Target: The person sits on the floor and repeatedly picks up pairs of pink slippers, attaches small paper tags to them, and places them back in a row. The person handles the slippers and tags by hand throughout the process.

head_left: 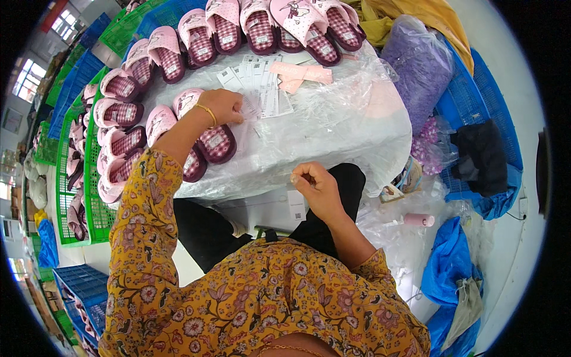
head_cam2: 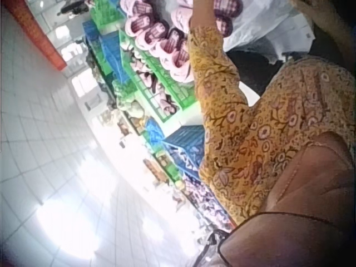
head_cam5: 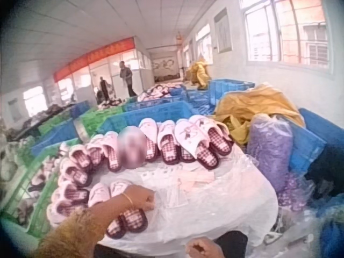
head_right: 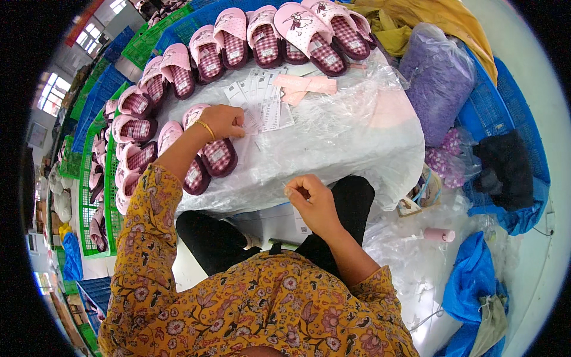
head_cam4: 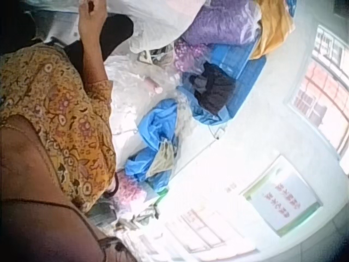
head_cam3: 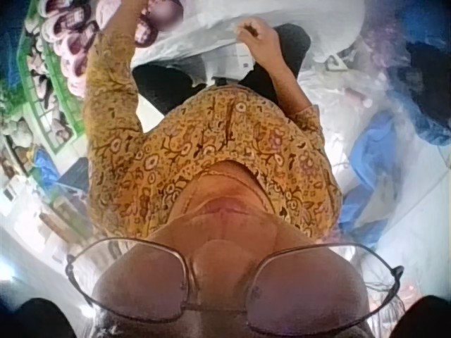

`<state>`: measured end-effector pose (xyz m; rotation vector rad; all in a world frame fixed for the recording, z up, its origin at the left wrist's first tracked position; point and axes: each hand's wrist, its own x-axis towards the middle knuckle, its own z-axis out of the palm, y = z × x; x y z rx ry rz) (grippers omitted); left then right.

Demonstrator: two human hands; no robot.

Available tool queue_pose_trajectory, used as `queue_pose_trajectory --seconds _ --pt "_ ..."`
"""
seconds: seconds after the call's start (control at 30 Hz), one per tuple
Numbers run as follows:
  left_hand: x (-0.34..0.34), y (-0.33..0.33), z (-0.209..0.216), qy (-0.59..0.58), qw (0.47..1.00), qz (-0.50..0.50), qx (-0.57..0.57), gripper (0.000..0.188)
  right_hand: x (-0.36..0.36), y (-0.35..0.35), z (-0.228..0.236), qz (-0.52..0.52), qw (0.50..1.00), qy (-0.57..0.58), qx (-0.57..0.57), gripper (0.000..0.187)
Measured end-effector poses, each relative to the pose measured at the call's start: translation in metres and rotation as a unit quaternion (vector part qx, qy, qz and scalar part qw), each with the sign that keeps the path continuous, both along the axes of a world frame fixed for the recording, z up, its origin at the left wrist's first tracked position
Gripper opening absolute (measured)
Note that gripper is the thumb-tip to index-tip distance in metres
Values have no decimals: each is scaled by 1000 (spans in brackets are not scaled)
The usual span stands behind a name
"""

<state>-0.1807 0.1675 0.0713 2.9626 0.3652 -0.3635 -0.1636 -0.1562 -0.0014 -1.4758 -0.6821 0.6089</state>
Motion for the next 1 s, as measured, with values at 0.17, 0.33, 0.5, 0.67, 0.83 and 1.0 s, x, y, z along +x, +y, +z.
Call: queue_pose_trajectory --seconds 0.17,0.33,0.5,0.67,0.83,1.0 --pt "6 -31 -17 -100 995 17 -23 40 -3 4 -2 7 1000 1 9 12" --pt "-7 -50 -28 -164 984 71 -18 41 1 -2 -2 -13 1000 -2 0 11" --pt "-22 -82 -32 -192 976 100 18 38 0 -2 -8 -17 1000 7 -2 10" --pt "-20 -91 -37 -188 970 156 8 39 -6 3 -5 1 1000 12 10 11" --pt "-4 -84 -33 -147 960 219 -90 38 -6 -1 -6 -10 1000 -3 8 10" --pt "4 -86 -48 -207 951 207 -103 38 -9 -2 -4 -5 1000 -10 -1 10"
